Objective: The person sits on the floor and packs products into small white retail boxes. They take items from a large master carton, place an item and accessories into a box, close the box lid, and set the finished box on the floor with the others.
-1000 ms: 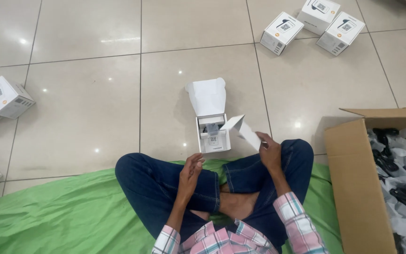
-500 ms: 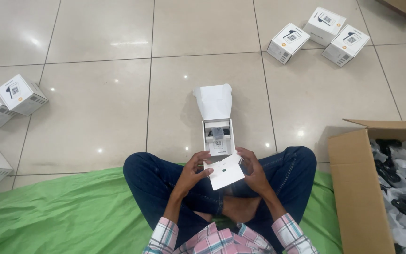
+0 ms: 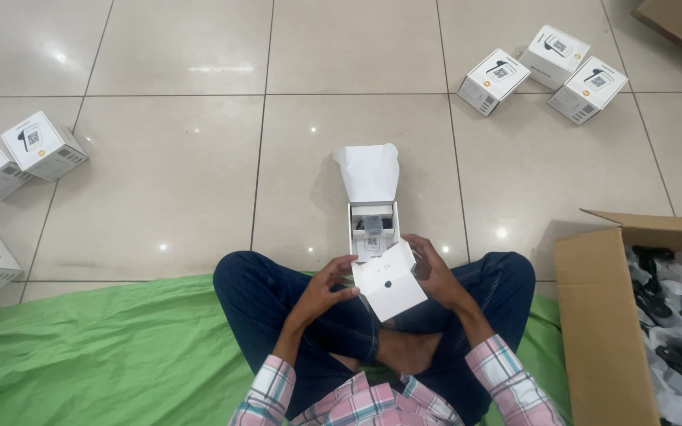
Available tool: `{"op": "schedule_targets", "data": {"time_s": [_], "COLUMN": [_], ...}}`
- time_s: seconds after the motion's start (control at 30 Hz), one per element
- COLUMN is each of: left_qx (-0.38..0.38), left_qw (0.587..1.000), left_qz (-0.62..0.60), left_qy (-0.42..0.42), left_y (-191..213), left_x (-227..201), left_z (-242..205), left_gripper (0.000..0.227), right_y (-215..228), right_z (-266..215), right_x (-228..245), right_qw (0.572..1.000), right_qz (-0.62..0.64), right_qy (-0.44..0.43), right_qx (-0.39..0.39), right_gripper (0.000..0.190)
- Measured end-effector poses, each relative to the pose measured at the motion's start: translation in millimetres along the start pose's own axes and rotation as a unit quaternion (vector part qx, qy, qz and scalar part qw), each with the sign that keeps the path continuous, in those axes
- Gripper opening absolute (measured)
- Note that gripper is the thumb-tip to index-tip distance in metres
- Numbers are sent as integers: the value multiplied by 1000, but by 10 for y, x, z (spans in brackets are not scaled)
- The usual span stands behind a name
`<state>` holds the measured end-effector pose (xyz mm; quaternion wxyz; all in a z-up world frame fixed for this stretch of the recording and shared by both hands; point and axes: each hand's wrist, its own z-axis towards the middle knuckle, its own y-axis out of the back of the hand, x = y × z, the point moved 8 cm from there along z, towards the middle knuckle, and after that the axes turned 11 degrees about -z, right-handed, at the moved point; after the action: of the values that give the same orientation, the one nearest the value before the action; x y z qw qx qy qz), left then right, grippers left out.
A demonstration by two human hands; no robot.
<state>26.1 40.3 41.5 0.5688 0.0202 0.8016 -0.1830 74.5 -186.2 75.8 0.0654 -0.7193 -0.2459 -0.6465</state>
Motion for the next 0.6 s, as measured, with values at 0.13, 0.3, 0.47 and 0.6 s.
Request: {"op": "schedule_targets", "data": {"time_s": [0.13, 0.3, 0.47, 0.6], "left_qx": [-37, 41, 66, 42], "left_qw": [989, 986, 968, 949], "left_qz": [127, 131, 217, 289], "left_qy": [-59, -99, -106, -118], "left_y": [373, 376, 329, 429], "left_x": [-164, -459, -375, -140], "left_z": [424, 838, 1049, 1203], "left_gripper": [83, 79, 86, 84], "right_y": [173, 190, 178, 165], "right_z": [370, 786, 1084, 1137], "right_x": [-112, -18, -294, -309], "right_qw": [994, 949, 964, 936], "right_qz": [-95, -289, -253, -346], "right_qy": [28, 94, 15, 32], "right_qx": [42, 87, 87, 61], "right_gripper": [108, 95, 96, 96]}}
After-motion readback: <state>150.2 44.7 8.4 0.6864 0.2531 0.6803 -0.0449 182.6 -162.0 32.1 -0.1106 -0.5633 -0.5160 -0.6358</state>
